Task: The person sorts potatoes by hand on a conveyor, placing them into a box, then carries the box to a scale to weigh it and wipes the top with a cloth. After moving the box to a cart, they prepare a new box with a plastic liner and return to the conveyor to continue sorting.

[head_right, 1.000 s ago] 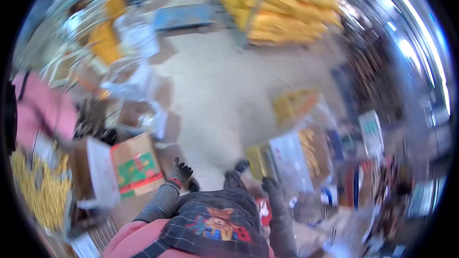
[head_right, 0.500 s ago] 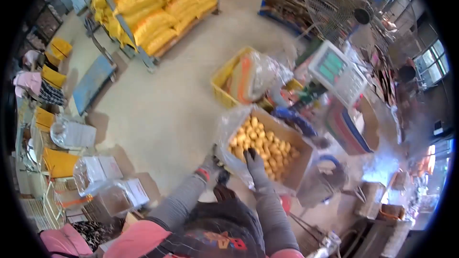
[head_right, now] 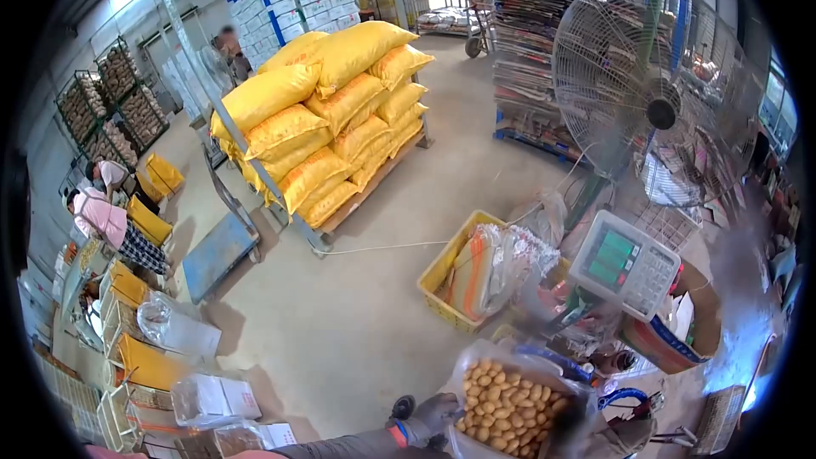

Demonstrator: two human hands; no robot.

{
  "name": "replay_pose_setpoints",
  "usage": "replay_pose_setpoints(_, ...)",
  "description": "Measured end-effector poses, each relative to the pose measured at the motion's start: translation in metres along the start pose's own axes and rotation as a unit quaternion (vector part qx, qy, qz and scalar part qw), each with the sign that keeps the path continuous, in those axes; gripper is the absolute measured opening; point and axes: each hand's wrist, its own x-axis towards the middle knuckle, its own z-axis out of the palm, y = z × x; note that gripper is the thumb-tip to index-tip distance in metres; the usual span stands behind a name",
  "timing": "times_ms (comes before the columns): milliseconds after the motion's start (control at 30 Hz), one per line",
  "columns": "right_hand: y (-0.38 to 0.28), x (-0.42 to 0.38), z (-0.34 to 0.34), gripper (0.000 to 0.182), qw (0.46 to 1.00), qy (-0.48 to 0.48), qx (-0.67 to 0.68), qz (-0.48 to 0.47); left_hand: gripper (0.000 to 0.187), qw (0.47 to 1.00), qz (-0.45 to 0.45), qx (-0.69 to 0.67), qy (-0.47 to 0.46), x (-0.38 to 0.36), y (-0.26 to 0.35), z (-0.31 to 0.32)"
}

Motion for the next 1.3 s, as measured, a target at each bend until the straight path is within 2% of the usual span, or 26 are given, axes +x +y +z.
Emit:
replay_pose_setpoints(33, -0.061, 0.001, -0.018, 0.023, 0.937, 0.105, -0.291, -0.161, 0.02, 0.996, 0.005, 0.007, -0.094, 0.013, 0.0, 0.011)
replay_pose_setpoints(67, -0.1, -0.007, -0.037, 0.024, 0.915, 0.193, -0.308, -0.178, 0.02, 0.982, 0.012, 0.016, -0.189, 0.027, -0.002, 0.025)
replay_pose_setpoints(100, -0.129, -0.016, -0.048, 0.025, 0.913, 0.229, -0.299, -0.158, 0.019, 0.987, 0.045, -0.046, -0.15, 0.03, -0.012, 0.062)
replay_pose_setpoints(167, -0.166, -0.046, -0.07, 0.026, 0.917, 0.266, -0.287, -0.083, 0.019, 0.985, 0.072, -0.109, -0.116, 0.036, -0.036, 0.124)
replay_pose_setpoints(233, -0.17, -0.069, -0.084, 0.027, 0.928, 0.261, -0.267, 0.01, 0.025, 0.917, -0.01, -0.066, -0.392, 0.042, -0.048, 0.166)
replay_pose_setpoints(267, -0.161, -0.075, -0.086, 0.027, 0.934, 0.248, -0.247, 0.066, 0.036, 0.886, 0.007, -0.024, -0.463, 0.034, -0.056, 0.186)
replay_pose_setpoints(400, -0.036, -0.082, -0.099, 0.035, 0.938, 0.138, -0.117, 0.294, 0.085, 0.779, 0.134, 0.257, -0.556, -0.018, -0.085, 0.236)
replay_pose_setpoints(433, 0.014, -0.084, -0.11, 0.04, 0.939, 0.103, -0.094, 0.314, 0.075, 0.85, 0.033, 0.206, -0.485, -0.009, -0.059, 0.195)
replay_pose_setpoints(467, 0.048, -0.092, -0.113, 0.044, 0.921, 0.094, -0.214, 0.31, 0.088, 0.806, 0.048, 0.205, -0.553, 0.003, -0.057, 0.184)
replay_pose_setpoints(500, 0.072, -0.088, -0.104, 0.048, 0.894, 0.07, -0.324, 0.301, 0.085, 0.817, 0.044, 0.208, -0.537, 0.005, -0.057, 0.181)
replay_pose_setpoints(533, 0.072, -0.073, -0.069, 0.039, 0.937, 0.094, -0.269, 0.201, 0.081, 0.827, 0.057, 0.212, -0.518, -0.018, -0.08, 0.208)
replay_pose_setpoints(567, 0.064, -0.072, -0.058, 0.039, 0.936, 0.109, -0.267, 0.204, 0.077, 0.84, 0.071, 0.224, -0.489, -0.029, -0.106, 0.234)
replay_pose_setpoints(633, 0.046, -0.063, -0.038, 0.026, 0.922, 0.287, -0.226, 0.132, 0.072, 0.829, 0.06, 0.221, -0.51, -0.003, -0.078, 0.207)
replay_pose_setpoints(733, 0.045, -0.041, 0.056, 0.01, 0.94, 0.166, -0.282, 0.097, 0.067, 0.831, 0.025, 0.2, -0.519, -0.011, -0.066, 0.205)
replay_pose_setpoints(767, 0.086, -0.03, 0.072, 0.015, 0.921, 0.076, -0.38, 0.042, 0.067, 0.846, 0.021, 0.202, -0.493, -0.01, -0.07, 0.211)
replay_pose_setpoints(800, 0.118, -0.027, 0.097, 0.025, 0.861, -0.038, -0.49, 0.131, 0.068, 0.859, 0.037, 0.178, -0.479, -0.015, -0.07, 0.204)
replay_pose_setpoints(833, 0.133, -0.028, 0.123, 0.03, 0.87, -0.151, -0.446, 0.146, 0.067, 0.878, 0.037, 0.147, -0.453, -0.026, -0.072, 0.199)
replay_pose_setpoints(867, 0.188, -0.028, 0.133, 0.03, 0.742, -0.274, -0.591, 0.158, 0.066, 0.904, 0.023, 0.097, -0.416, -0.037, -0.074, 0.195)
replay_pose_setpoints(900, 0.182, -0.025, 0.158, 0.032, 0.659, -0.35, -0.637, 0.192, 0.065, 0.925, 0.01, 0.044, -0.378, -0.047, -0.076, 0.189)
replay_pose_setpoints(933, 0.173, -0.021, 0.171, 0.034, 0.629, -0.395, -0.649, 0.163, 0.064, 0.936, 0.002, 0.017, -0.353, -0.047, -0.073, 0.182)
replay_pose_setpoints(1033, 0.072, -0.022, 0.185, 0.037, 0.632, -0.431, -0.615, 0.191, 0.061, 0.95, -0.02, -0.002, -0.312, -0.035, -0.066, 0.177)
replay_pose_setpoints(1100, 0.005, -0.018, 0.158, 0.042, 0.739, -0.307, -0.564, 0.205, 0.058, 0.961, -0.045, -0.026, -0.27, -0.034, -0.064, 0.178)
replay_pose_setpoints(1167, -0.023, -0.005, 0.116, 0.039, 0.802, -0.094, -0.584, 0.086, 0.056, 0.967, -0.056, -0.027, -0.248, -0.037, -0.063, 0.178)
replay_pose_setpoints(1233, 0.009, 0.021, 0.07, 0.029, 0.715, -0.033, -0.695, -0.063, 0.064, 0.962, 0.025, 0.023, -0.272, -0.069, -0.092, 0.208)
replay_pose_setpoints(1267, 0.012, 0.033, 0.066, 0.029, 0.712, -0.031, -0.698, -0.066, 0.064, 0.962, 0.028, 0.019, -0.269, -0.08, -0.088, 0.209)
replay_pose_setpoints(1300, 0.012, 0.049, 0.064, 0.027, 0.685, -0.067, -0.725, -0.018, 0.065, 0.969, -0.047, -0.097, -0.223, -0.09, -0.084, 0.211)
